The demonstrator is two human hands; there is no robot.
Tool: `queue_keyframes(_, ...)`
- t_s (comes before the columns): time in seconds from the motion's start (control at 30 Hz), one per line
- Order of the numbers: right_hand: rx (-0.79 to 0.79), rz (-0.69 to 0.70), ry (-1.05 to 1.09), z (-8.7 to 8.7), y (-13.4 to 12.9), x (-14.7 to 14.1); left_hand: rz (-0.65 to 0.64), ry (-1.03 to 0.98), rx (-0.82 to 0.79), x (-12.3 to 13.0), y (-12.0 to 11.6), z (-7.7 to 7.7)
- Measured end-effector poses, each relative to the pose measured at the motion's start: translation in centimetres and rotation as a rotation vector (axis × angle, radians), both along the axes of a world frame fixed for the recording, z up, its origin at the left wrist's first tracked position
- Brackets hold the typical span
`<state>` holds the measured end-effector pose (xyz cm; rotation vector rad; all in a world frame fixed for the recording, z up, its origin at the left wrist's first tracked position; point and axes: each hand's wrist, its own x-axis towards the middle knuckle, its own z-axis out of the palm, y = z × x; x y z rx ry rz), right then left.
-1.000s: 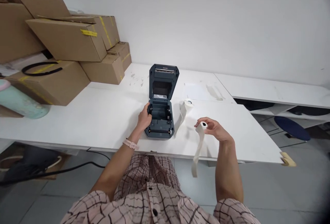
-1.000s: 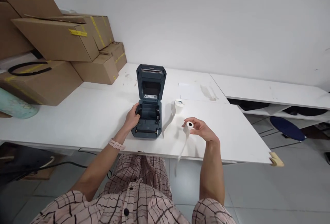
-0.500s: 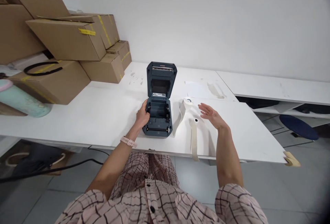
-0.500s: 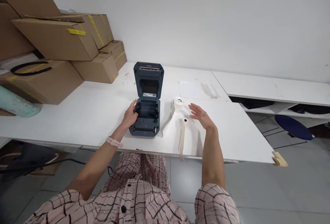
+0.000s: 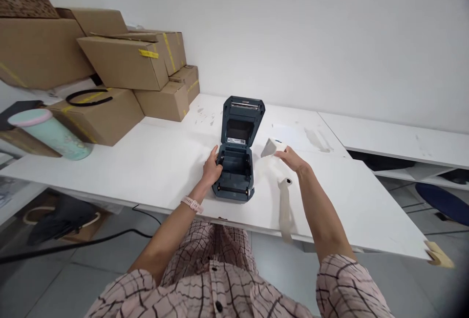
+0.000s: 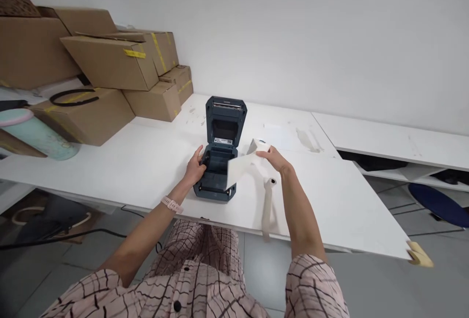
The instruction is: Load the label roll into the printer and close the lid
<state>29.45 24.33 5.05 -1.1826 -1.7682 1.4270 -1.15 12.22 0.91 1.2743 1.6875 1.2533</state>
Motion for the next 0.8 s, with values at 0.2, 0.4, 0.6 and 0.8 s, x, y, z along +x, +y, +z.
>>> queue_keyframes(0.2, 0.377, 0.467, -0.395, 7.8, -2.8, -8.5, -0.007, 0.004, 0.009, -0.2, 0.1, -0.3)
queue_keyframes(0.4, 0.499, 0.689, -1.055, 8.5, -2.9, -16.9, -0.005, 0.049, -0.003, -0.2, 0.3, -0.3)
queue_keyframes(0.6, 0.455, 0.688, -1.169, 6.1, -3.0, -18.0, -0.012, 0.041, -0.021, 0.0, 0.1, 0.4)
queue_keyframes(0.8, 0.788, 0.394, -0.991, 3.5, -9.2, -14.3, -0.003, 0.036, -0.024, 0.0, 0.1, 0.0)
